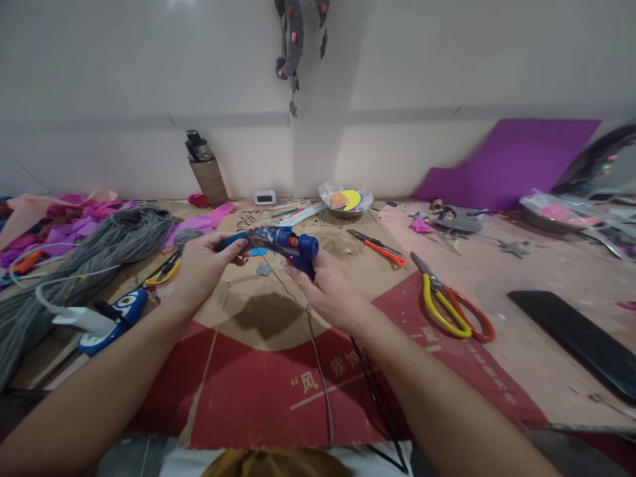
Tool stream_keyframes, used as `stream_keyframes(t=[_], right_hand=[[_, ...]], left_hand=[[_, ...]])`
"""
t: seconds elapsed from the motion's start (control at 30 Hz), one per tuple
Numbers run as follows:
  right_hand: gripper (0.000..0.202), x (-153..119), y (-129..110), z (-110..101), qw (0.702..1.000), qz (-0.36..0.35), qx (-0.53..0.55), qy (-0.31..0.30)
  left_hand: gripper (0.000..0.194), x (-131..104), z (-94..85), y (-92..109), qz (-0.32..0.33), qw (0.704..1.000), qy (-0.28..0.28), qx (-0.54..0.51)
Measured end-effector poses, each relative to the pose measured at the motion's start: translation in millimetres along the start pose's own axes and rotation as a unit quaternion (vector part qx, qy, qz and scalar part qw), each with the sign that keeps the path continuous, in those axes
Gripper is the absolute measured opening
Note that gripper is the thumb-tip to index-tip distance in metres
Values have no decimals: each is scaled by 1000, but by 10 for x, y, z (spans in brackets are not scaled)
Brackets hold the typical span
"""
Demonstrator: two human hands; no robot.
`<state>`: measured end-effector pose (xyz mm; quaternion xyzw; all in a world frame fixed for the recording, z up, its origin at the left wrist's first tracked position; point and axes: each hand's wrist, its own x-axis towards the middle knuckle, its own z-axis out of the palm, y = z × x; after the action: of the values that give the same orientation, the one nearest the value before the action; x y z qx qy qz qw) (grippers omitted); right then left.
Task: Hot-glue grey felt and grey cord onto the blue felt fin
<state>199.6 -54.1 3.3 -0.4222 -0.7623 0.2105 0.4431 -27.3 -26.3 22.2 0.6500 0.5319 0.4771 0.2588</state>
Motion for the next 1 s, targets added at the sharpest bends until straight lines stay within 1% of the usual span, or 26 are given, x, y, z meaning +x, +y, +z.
stream_keyframes(t=[0.17,0.5,0.67,0.83,1.0], right_hand=[[36,-1,10,8,1000,11,9,-6],[36,3,-26,-4,1000,5,-2,0],[36,-10,-31,-11,1000,-1,3,6],[35,-6,-41,-20,1000,-8,4,5],[34,0,-44,-19,1000,0,-4,-2]], left_hand=[[22,1,-1,-10,13,1000,-4,7],[20,1,17,15,15,1000,0,2],[19,2,14,-4,22,1000,1,9],[21,0,15,3,13,1000,1,5],[19,-6,15,33,14,1000,2,13]])
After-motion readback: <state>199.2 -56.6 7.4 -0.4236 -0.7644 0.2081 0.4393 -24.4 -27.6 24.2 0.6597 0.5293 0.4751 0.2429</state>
